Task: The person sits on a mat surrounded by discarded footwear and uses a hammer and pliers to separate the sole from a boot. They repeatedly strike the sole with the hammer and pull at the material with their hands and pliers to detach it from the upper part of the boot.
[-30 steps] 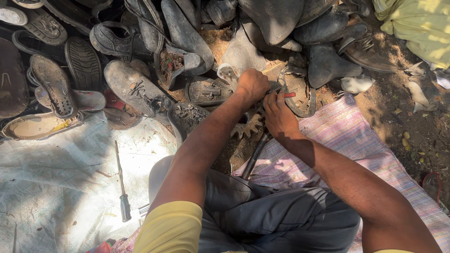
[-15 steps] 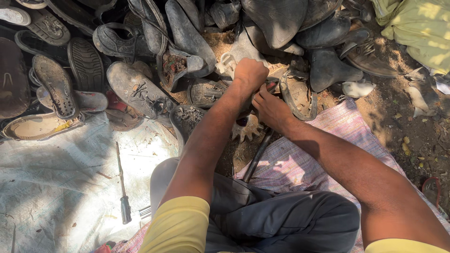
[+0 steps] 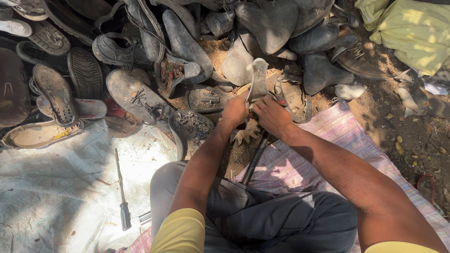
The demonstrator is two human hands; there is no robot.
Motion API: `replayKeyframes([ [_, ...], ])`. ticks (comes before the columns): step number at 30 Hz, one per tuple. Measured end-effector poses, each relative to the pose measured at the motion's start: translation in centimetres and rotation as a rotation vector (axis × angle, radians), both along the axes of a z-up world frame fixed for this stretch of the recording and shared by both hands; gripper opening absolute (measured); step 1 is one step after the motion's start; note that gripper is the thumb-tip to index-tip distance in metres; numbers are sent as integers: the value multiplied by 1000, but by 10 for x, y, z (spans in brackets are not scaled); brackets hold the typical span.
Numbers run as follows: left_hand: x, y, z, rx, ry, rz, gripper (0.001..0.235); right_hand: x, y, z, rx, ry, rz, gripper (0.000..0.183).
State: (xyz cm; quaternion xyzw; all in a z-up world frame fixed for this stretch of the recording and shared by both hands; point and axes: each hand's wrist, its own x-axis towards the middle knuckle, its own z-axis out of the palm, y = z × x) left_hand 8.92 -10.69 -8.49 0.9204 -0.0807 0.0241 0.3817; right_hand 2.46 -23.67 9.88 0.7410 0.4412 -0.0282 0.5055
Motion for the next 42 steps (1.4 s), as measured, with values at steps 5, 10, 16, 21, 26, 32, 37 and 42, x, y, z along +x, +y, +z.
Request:
replayKeyframes([
  [5, -20, 4, 12, -57, -174, -101, 40, 2, 24, -5, 36, 46, -192, 30],
  [10, -14, 4, 14, 24, -125, -123, 42, 9, 3, -16, 19, 123, -192, 27],
  [16, 5, 12, 1, -89, 6, 134, 34, -26, -27, -93, 202, -9, -385, 28],
  [21, 6, 14, -27, -213, -73, 309, 30, -58, -43, -165, 1132, 362, -1288, 23],
  [26, -22, 42, -36, -436, -304, 415, 19, -105, -43, -198, 1927, 999, -1752, 32],
  [32, -60, 37, -19, -191, -382, 286, 29, -99, -10, -161, 2456, 1660, -1793, 45],
  [37, -58, 51, -46, -182, -174, 264, 24, -95, 12, -168, 2693, 2339, -1341, 29],
  [42, -47, 68, -77, -164, -204, 267, 26, -85, 31, -167, 2747, 2666, -1041, 36],
])
